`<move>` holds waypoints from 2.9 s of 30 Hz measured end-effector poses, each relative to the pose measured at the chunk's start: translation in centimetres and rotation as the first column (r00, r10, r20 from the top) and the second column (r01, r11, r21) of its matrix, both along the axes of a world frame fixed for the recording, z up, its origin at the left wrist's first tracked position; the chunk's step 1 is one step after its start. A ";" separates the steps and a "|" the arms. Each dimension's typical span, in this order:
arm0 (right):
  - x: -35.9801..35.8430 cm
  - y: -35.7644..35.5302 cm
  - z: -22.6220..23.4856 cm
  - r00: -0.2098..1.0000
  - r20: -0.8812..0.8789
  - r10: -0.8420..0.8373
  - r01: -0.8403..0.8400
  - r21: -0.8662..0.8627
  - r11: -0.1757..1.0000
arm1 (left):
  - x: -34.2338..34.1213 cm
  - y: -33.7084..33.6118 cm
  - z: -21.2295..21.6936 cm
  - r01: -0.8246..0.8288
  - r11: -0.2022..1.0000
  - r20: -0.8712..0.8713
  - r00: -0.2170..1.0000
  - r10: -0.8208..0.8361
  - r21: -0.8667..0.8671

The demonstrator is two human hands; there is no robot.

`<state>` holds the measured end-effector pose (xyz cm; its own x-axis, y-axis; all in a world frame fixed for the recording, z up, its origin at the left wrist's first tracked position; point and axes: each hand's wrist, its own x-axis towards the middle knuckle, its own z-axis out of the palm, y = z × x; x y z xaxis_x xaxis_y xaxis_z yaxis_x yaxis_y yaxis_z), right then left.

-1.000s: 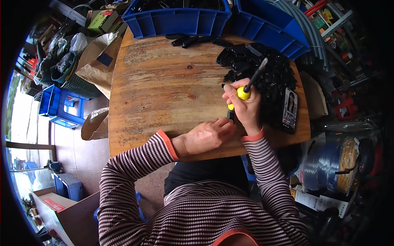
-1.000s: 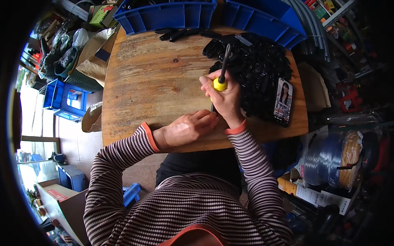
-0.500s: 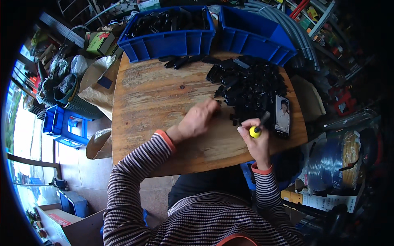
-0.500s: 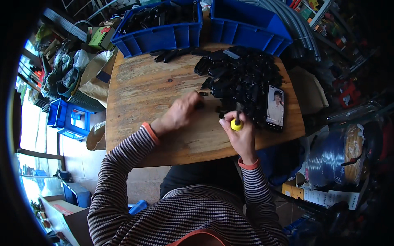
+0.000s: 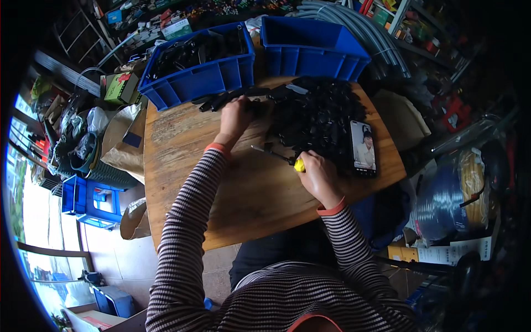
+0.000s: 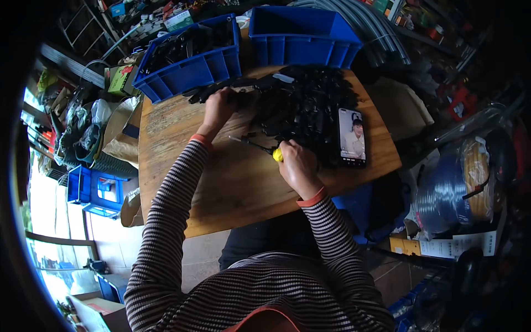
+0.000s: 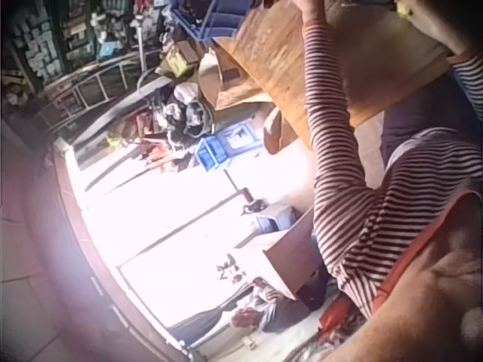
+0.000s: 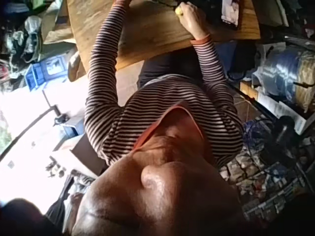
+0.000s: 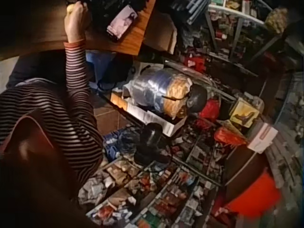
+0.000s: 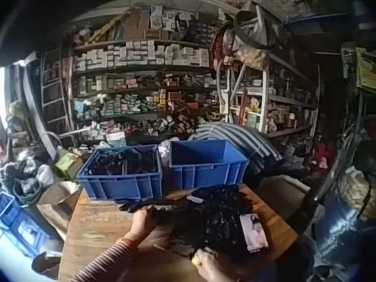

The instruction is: The person assembles plastic components by fitting small clips onto them using a handheld tool and placing the parts into a blue bin.

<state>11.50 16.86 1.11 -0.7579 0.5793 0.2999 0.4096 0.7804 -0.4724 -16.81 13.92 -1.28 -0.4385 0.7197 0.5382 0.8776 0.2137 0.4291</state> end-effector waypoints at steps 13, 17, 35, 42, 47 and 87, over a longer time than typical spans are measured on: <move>-1.3 -0.6 0.9 0.928 -0.330 0.173 -0.237 -0.164 0.958 | 16.3 -13.6 1.5 0.405 0.902 -0.031 0.910 -0.414 -0.149; -1.9 -1.7 0.7 0.928 -0.286 0.239 -0.274 -0.089 0.958 | 16.4 -13.9 0.7 0.407 0.904 -0.077 0.905 -0.419 -0.132; -2.6 -0.5 4.2 0.899 -0.242 0.365 -0.412 -0.186 0.892 | 16.1 -13.8 0.0 0.403 0.901 -0.085 0.904 -0.420 -0.162; -6.1 -1.3 2.0 0.818 -0.566 0.105 -0.474 -0.559 0.680 | 16.0 -13.4 0.4 0.459 0.871 0.002 0.885 -0.466 -0.173; -3.9 0.6 3.3 0.859 -0.512 0.002 -0.283 -0.471 0.836 | 16.0 -12.6 0.8 0.380 0.925 -0.046 0.924 -0.381 -0.022; 2.2 0.2 1.8 0.940 -0.333 0.075 -0.131 -0.149 0.980 | 14.4 -12.3 1.4 0.504 0.800 -0.361 0.716 -0.597 -0.325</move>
<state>13.72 17.05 2.89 -0.6938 0.5660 0.4453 0.1340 0.7089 -0.6924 -2.40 1.62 0.12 0.3086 0.8653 0.3950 0.9435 -0.3313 -0.0114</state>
